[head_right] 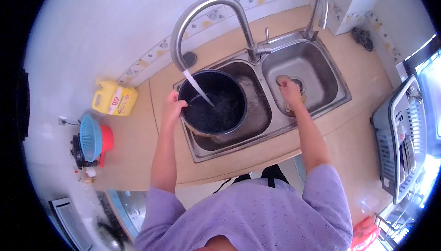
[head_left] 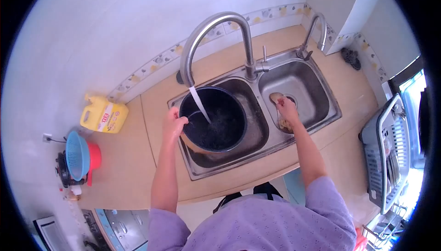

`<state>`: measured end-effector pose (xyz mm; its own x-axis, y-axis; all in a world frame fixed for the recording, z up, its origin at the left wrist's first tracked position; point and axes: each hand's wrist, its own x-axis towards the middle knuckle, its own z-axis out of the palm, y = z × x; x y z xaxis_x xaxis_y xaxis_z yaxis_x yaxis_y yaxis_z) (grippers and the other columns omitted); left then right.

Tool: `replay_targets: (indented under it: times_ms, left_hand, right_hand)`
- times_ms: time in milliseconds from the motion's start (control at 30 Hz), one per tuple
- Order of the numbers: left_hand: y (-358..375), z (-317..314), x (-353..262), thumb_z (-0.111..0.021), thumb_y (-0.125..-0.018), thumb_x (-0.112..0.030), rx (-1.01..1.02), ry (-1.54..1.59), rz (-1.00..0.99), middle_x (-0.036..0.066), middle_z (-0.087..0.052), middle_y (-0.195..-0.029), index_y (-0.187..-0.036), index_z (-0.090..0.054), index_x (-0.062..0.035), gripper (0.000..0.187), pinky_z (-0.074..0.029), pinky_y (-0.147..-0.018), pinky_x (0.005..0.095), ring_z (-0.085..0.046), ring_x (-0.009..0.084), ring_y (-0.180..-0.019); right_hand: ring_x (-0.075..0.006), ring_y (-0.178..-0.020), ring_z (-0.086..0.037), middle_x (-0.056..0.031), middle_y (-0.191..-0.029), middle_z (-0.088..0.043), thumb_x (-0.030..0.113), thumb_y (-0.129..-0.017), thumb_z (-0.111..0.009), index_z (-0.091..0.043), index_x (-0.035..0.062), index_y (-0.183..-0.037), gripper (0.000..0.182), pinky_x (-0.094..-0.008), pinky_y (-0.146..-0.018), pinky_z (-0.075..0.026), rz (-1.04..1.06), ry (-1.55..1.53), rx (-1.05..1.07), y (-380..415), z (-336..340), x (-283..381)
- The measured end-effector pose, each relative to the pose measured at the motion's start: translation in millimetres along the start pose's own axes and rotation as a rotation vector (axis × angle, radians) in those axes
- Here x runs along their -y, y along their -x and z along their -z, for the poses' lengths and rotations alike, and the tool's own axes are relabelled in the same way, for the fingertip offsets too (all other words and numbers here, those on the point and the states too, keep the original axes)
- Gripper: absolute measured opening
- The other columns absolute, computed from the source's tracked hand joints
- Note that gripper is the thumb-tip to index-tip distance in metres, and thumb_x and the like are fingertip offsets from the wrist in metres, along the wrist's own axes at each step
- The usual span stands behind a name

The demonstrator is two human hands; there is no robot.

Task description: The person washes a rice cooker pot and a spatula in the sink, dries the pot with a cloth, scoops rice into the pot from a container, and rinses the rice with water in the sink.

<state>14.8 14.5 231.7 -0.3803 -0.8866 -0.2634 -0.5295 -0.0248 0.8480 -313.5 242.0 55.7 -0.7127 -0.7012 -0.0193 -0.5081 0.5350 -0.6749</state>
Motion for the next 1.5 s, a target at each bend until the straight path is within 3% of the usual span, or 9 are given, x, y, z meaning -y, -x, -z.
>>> replay_targets:
  times_ms: [200, 367, 567, 667, 767, 933, 1100, 1300, 1500]
  left_hand:
    - [12, 13, -18, -0.057, -0.062, 0.001, -0.05, 0.055, -0.006, 0.001, -0.049, -0.059, -0.07, -0.043, -0.0086, 0.019, -0.036, -0.034, 0.0244, -0.046, 0.0097, -0.044]
    - [13, 17, -25, -0.056, -0.064, 0.002, -0.107, 0.155, -0.038, -0.001, -0.048, -0.057, -0.071, -0.043, -0.0089, 0.019, -0.033, -0.033, 0.0222, -0.043, 0.0079, -0.042]
    - [13, 19, -34, -0.056, -0.064, 0.004, -0.149, 0.115, -0.079, -0.001, -0.046, -0.056, -0.07, -0.043, -0.0082, 0.019, -0.033, -0.033, 0.0225, -0.044, 0.0077, -0.042]
    - [12, 21, -33, -0.055, -0.064, 0.004, -0.156, 0.078, -0.077, -0.002, -0.046, -0.056, -0.068, -0.043, -0.0079, 0.018, -0.033, -0.034, 0.0229, -0.044, 0.0076, -0.043]
    - [12, 25, -37, -0.055, -0.063, 0.004, -0.132, 0.055, -0.124, -0.002, -0.045, -0.057, -0.066, -0.042, -0.0079, 0.018, -0.034, -0.039, 0.0236, -0.043, 0.0075, -0.046]
    - [15, 28, -47, -0.055, -0.062, 0.003, -0.202, -0.23, -0.367, 0.002, -0.044, -0.057, -0.065, -0.042, -0.006, 0.017, -0.035, -0.049, 0.0271, -0.042, 0.0122, -0.051]
    - [33, 34, -89, -0.058, -0.064, 0.001, -0.274, -0.78, -0.558, 0.017, -0.058, -0.068, -0.095, -0.049, -0.012, 0.035, -0.043, -0.058, 0.0451, -0.057, 0.0383, -0.068]
    - [50, 52, -142, -0.057, -0.063, 0.004, -0.245, -1.281, -0.794, 0.019, -0.062, -0.076, -0.125, -0.049, -0.0239, 0.069, -0.046, -0.06, 0.0479, -0.059, 0.0378, -0.067]
    - [63, 79, -186, -0.058, -0.065, 0.004, -0.303, -1.495, -0.839, 0.015, -0.058, -0.061, -0.121, -0.052, -0.0144, 0.059, -0.043, -0.05, 0.043, -0.059, 0.033, -0.058]
  right_hand:
    - [-0.0365, -0.091, -0.061, -0.0238, -0.094, -0.062, 0.014, -0.074, -0.06, -0.058, -0.0011, -0.096, 0.027, -0.0424, -0.079, -0.05, -0.122, 0.388, 0.186, -34, -68, -48]
    - [-0.0385, -0.088, -0.061, -0.0256, -0.102, -0.059, 0.016, -0.082, -0.05, -0.039, -0.0019, -0.117, 0.041, -0.0459, -0.075, -0.05, -0.278, 0.313, 0.148, -47, -96, -40]
    - [-0.0351, -0.08, -0.063, -0.02, -0.084, -0.061, 0.017, -0.074, -0.062, -0.049, -0.0034, -0.103, 0.038, -0.0423, -0.073, -0.05, -0.272, 0.138, -0.161, -52, -107, -78]
    - [-0.0257, -0.068, -0.063, -0.0124, -0.077, -0.06, 0.014, -0.076, -0.063, -0.054, -0.0026, -0.093, 0.026, -0.0349, -0.061, -0.05, -0.206, 0.117, -0.097, -73, -79, -90]
    - [-0.0159, -0.055, -0.057, -0.0064, -0.072, -0.058, 0.014, -0.086, -0.054, -0.055, 0.0007, -0.086, 0.014, -0.0267, -0.049, -0.046, -0.275, -0.849, -0.222, -44, 0, -3]
    - [-0.0119, -0.045, -0.049, -0.0047, -0.07, -0.056, 0.015, -0.091, -0.046, -0.054, 0.0026, -0.088, 0.015, -0.0245, -0.042, -0.041, -0.277, -1.015, 0.2, 41, 38, 105]
    - [-0.0172, -0.052, -0.052, -0.0089, -0.069, -0.054, 0.005, -0.082, -0.046, -0.052, 0.0024, -0.091, 0.011, -0.0294, -0.043, -0.043, -0.754, -1.475, 0.6, 60, -123, 128]
    - [-0.023, -0.064, -0.056, -0.0119, -0.082, -0.055, 0.015, -0.085, -0.046, -0.052, 0.0061, -0.093, 0.014, -0.0365, -0.048, -0.047, -1.089, -1.567, 0.304, 12, -310, 171]
    - [-0.026, -0.069, -0.055, -0.0155, -0.091, -0.056, 0.022, -0.087, -0.042, -0.055, 0.0016, -0.101, 0.028, -0.0359, -0.051, -0.046, -0.862, -1.793, 0.278, 1, -302, 201]
